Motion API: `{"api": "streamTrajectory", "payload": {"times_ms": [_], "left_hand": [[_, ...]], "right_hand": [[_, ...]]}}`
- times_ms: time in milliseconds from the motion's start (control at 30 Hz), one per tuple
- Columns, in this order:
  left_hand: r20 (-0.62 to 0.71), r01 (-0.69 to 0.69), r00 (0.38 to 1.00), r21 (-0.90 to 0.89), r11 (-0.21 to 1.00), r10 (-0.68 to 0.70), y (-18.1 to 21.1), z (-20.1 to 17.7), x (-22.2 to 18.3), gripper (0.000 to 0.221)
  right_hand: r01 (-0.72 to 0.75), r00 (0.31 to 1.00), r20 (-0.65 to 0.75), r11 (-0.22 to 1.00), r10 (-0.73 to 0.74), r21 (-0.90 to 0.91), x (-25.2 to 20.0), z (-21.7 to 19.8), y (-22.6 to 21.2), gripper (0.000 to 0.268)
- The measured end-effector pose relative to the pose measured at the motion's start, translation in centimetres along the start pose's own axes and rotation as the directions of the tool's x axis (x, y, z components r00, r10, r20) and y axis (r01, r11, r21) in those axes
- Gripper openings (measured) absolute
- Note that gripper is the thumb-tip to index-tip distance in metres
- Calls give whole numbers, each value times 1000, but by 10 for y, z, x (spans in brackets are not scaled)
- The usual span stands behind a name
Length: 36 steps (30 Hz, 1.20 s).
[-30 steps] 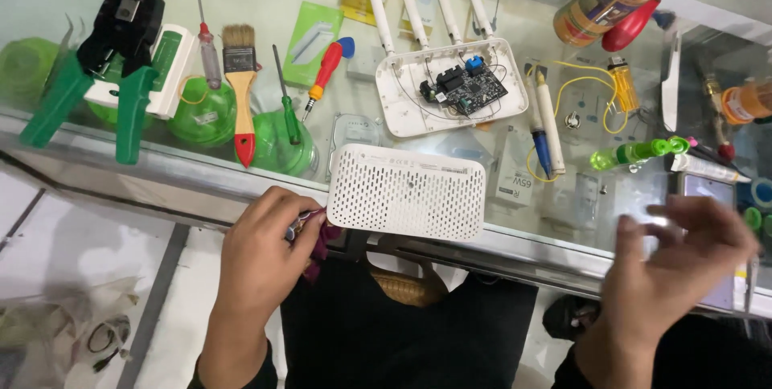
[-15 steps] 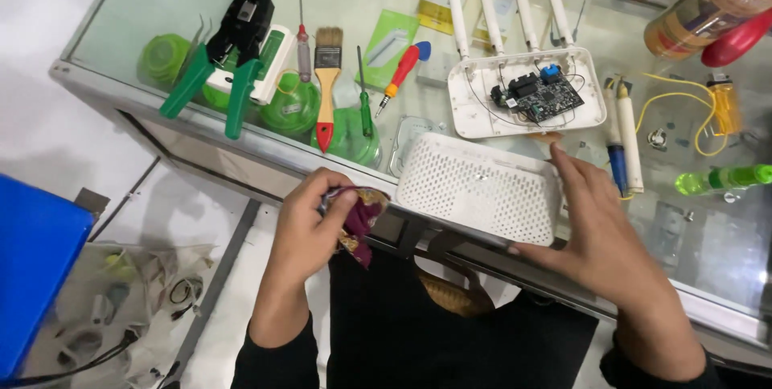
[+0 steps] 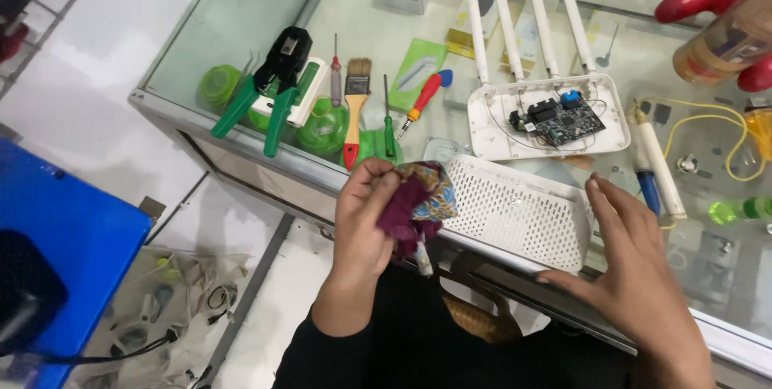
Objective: Cleaning a router casing and handling its internal circuit board on a repair bench
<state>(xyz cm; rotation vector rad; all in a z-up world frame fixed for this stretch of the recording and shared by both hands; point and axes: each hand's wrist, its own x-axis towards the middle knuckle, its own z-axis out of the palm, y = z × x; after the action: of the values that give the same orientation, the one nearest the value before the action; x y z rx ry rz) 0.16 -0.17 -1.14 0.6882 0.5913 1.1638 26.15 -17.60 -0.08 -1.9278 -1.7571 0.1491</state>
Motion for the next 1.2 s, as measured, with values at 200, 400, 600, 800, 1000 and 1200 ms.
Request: {"api": "streamTrajectory", "payload": {"times_ms": [200, 400, 600, 800, 1000, 1200], "left_hand": [[535, -595, 803, 700, 394, 263, 22, 61, -34, 8], [577, -363, 811, 618, 697, -90, 11, 81, -47, 7], [586, -328, 651, 790, 518, -483, 10, 57, -43, 50], [817, -317, 560, 362, 876, -136, -1, 24, -46, 20], [405, 345, 869, -87, 935, -283, -52, 9, -89, 42], [50, -80, 997, 553, 829, 63, -4, 10, -43, 17]], "right_hand": [[86, 932, -360, 987, -33, 132, -12, -11, -27, 46], [-49, 980, -134, 833, 146, 551, -3, -6, -73, 29], [-152, 892, 119, 42, 435, 987, -30, 2, -37, 25], [-123, 981, 90, 190, 174, 974, -69, 12, -20, 20], [87, 986, 97, 917, -135, 388, -44, 12, -76, 27], [10, 982, -190, 1000, -4, 29, -26, -17, -33, 38]]}}
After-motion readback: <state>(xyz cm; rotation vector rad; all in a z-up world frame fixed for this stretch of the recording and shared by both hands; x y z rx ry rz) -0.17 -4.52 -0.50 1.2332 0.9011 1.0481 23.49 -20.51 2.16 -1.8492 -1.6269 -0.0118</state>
